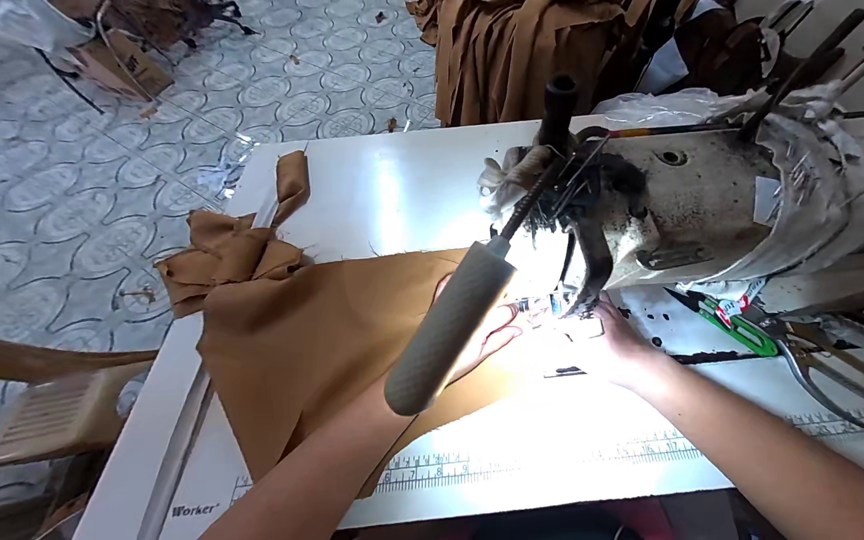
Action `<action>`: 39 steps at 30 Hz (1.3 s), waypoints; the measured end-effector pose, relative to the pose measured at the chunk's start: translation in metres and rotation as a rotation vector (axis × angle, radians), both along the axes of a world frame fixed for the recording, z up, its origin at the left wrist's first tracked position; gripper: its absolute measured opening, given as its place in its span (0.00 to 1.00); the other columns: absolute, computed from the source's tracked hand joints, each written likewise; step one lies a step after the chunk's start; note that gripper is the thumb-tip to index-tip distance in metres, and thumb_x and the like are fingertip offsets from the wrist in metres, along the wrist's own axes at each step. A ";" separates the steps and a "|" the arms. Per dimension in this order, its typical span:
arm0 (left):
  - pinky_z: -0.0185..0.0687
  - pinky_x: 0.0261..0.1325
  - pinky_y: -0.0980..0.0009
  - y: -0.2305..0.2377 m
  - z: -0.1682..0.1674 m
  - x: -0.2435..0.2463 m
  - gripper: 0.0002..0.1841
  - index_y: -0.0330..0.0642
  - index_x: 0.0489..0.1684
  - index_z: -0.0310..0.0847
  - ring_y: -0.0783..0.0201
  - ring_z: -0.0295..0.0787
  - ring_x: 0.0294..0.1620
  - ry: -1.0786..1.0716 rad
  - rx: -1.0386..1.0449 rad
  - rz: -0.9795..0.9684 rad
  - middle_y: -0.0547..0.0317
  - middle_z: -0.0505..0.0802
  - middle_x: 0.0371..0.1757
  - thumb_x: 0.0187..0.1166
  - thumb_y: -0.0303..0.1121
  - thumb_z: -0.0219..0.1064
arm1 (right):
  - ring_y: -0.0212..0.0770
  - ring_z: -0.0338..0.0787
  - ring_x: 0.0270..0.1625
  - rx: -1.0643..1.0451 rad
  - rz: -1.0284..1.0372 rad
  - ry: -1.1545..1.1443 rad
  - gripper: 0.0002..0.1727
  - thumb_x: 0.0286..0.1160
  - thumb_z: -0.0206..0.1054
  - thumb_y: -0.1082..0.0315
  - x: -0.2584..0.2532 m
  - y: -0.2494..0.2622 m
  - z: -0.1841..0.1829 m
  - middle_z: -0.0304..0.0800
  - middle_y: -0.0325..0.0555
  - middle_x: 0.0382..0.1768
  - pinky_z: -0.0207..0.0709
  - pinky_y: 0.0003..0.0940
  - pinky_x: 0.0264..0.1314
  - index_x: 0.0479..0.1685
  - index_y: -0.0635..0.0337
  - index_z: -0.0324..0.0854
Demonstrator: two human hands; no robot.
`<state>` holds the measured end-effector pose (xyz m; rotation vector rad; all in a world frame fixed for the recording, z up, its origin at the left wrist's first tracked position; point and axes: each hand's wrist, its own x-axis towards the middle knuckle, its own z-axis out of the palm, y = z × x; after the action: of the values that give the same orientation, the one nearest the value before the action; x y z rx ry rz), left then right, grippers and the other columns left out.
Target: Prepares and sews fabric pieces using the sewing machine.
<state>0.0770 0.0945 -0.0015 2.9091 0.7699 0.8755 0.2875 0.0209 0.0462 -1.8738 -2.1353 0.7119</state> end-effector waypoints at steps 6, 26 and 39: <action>0.69 0.67 0.48 0.000 -0.001 -0.001 0.16 0.57 0.47 0.94 0.57 0.90 0.54 0.008 -0.012 0.011 0.58 0.95 0.47 0.83 0.51 0.60 | 0.64 0.81 0.72 0.188 0.040 0.243 0.18 0.70 0.70 0.71 0.006 -0.009 -0.010 0.88 0.68 0.63 0.68 0.44 0.79 0.54 0.78 0.87; 0.70 0.68 0.34 -0.008 0.016 0.003 0.26 0.39 0.51 0.93 0.40 0.91 0.60 0.095 -0.144 0.060 0.42 0.95 0.54 0.78 0.53 0.63 | 0.62 0.81 0.75 0.098 0.151 0.105 0.17 0.81 0.63 0.68 0.006 -0.003 -0.004 0.88 0.66 0.65 0.55 0.48 0.86 0.61 0.70 0.88; 0.79 0.61 0.74 -0.030 -0.006 -0.005 0.14 0.32 0.40 0.84 0.71 0.87 0.51 -0.326 -0.612 -0.081 0.51 0.92 0.46 0.87 0.33 0.56 | 0.72 0.84 0.70 0.316 0.103 0.167 0.18 0.75 0.64 0.76 0.011 -0.007 -0.017 0.87 0.73 0.63 0.66 0.64 0.78 0.62 0.77 0.83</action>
<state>0.0716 0.0647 -0.0078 2.1847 0.7241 0.8803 0.2985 0.0139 0.0296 -1.4995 -2.1059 0.4951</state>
